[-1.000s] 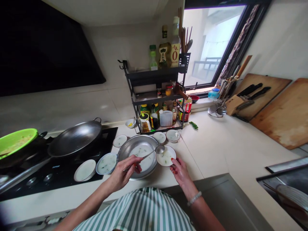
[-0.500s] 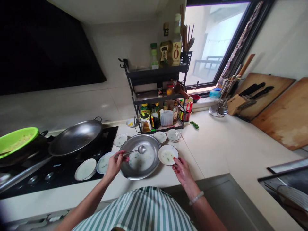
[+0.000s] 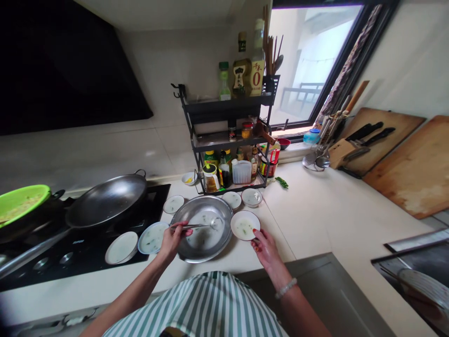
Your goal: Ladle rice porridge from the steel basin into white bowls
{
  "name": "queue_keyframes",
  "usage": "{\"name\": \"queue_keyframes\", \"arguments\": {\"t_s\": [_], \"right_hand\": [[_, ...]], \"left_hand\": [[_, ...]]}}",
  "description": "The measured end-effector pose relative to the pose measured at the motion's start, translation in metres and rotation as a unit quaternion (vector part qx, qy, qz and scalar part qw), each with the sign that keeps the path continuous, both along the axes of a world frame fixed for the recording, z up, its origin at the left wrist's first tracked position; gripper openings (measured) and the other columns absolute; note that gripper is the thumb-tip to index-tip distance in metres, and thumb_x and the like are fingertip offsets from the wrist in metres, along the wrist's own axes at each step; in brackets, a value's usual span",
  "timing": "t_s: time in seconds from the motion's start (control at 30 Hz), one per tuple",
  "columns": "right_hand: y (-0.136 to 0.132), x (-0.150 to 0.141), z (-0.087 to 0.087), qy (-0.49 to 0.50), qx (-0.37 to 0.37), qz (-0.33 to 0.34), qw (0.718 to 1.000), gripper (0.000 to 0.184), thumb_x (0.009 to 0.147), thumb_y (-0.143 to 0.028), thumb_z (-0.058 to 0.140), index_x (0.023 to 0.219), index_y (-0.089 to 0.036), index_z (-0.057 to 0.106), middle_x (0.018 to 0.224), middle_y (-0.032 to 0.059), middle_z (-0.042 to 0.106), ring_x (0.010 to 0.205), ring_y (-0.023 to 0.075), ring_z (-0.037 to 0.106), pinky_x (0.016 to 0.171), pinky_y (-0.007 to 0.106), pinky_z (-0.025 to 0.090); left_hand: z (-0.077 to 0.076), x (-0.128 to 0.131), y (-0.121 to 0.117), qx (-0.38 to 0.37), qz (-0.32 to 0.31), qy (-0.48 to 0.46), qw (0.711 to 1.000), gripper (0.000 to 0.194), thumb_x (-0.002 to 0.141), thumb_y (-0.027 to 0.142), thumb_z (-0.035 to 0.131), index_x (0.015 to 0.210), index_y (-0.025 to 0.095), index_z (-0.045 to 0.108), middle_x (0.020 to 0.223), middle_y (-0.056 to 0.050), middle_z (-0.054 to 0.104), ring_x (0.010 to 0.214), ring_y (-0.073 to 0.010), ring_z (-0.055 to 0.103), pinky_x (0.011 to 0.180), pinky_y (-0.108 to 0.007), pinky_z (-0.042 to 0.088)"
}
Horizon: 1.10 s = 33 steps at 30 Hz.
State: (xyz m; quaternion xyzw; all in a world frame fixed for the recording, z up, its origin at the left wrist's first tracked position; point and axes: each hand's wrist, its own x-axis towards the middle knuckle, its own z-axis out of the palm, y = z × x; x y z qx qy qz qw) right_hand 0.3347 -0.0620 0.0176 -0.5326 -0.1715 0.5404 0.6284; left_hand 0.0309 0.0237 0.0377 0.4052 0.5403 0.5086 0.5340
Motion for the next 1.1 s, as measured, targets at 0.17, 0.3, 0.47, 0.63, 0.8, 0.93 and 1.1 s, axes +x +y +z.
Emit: {"name": "queue_keyframes", "arguments": {"t_s": [0.17, 0.3, 0.47, 0.63, 0.8, 0.93, 1.1], "right_hand": [[-0.001, 0.001, -0.002, 0.001, 0.005, -0.019, 1.000, 0.039, 0.051, -0.043, 0.086, 0.073, -0.023, 0.061, 0.066, -0.0006, 0.059, 0.051, 0.0118, 0.048, 0.045, 0.026, 0.037], [-0.001, 0.002, -0.006, -0.006, 0.008, -0.018, 1.000, 0.038, 0.052, -0.044, 0.086, 0.073, -0.023, 0.061, 0.066, -0.0005, 0.059, 0.052, 0.0125, 0.049, 0.046, 0.027, 0.038], [-0.001, 0.000, -0.007, 0.005, 0.006, -0.013, 1.000, 0.037, 0.052, -0.043, 0.086, 0.073, -0.023, 0.063, 0.067, 0.0002, 0.060, 0.052, 0.0122, 0.049, 0.045, 0.027, 0.037], [-0.002, -0.001, -0.005, 0.024, 0.000, -0.019, 1.000, 0.037, 0.051, -0.040, 0.087, 0.071, -0.023, 0.063, 0.066, -0.0006, 0.060, 0.051, 0.0115, 0.049, 0.044, 0.025, 0.036], [-0.002, -0.003, -0.006, 0.026, 0.002, -0.024, 0.999, 0.038, 0.050, -0.040, 0.088, 0.072, -0.023, 0.062, 0.066, -0.0007, 0.061, 0.051, 0.0117, 0.050, 0.045, 0.025, 0.039], [-0.002, -0.003, -0.008, 0.017, 0.009, -0.019, 1.000, 0.038, 0.053, -0.041, 0.088, 0.075, -0.023, 0.063, 0.069, 0.0000, 0.062, 0.052, 0.0119, 0.051, 0.046, 0.026, 0.040], [-0.002, -0.004, -0.007, 0.008, 0.015, -0.008, 1.000, 0.036, 0.055, -0.040, 0.086, 0.076, -0.022, 0.064, 0.071, 0.0006, 0.062, 0.053, 0.0117, 0.051, 0.048, 0.026, 0.040]], "left_hand": [[0.006, -0.003, -0.001, -0.032, 0.037, -0.031, 0.998, 0.016, 0.087, 0.015, 0.052, 0.091, 0.010, 0.067, 0.062, -0.007, 0.073, 0.060, -0.0188, 0.072, 0.070, -0.032, 0.059], [0.007, -0.008, -0.001, -0.027, 0.042, -0.034, 0.998, 0.015, 0.085, 0.018, 0.055, 0.090, 0.010, 0.067, 0.062, -0.007, 0.073, 0.060, -0.0192, 0.072, 0.070, -0.032, 0.059], [0.009, -0.011, -0.003, -0.024, 0.048, -0.041, 0.998, 0.017, 0.086, 0.016, 0.052, 0.090, 0.010, 0.067, 0.060, -0.006, 0.072, 0.058, -0.0196, 0.071, 0.069, -0.033, 0.059], [0.020, -0.012, -0.005, -0.033, 0.058, -0.043, 0.997, 0.017, 0.083, 0.017, 0.053, 0.090, 0.009, 0.067, 0.061, -0.008, 0.072, 0.058, -0.0194, 0.071, 0.069, -0.032, 0.058], [0.032, -0.014, -0.007, -0.032, 0.050, -0.028, 0.998, 0.019, 0.084, 0.020, 0.053, 0.091, 0.010, 0.067, 0.060, -0.008, 0.072, 0.060, -0.0201, 0.072, 0.070, -0.032, 0.058], [0.044, -0.016, -0.008, -0.022, 0.047, -0.025, 0.998, 0.018, 0.082, 0.020, 0.053, 0.090, 0.013, 0.067, 0.064, -0.006, 0.073, 0.061, -0.0201, 0.072, 0.069, -0.031, 0.057], [0.069, -0.016, -0.010, 0.005, 0.031, -0.034, 0.999, 0.028, 0.075, 0.029, 0.061, 0.093, 0.009, 0.067, 0.063, -0.007, 0.073, 0.060, -0.0203, 0.071, 0.067, -0.032, 0.056]]}}
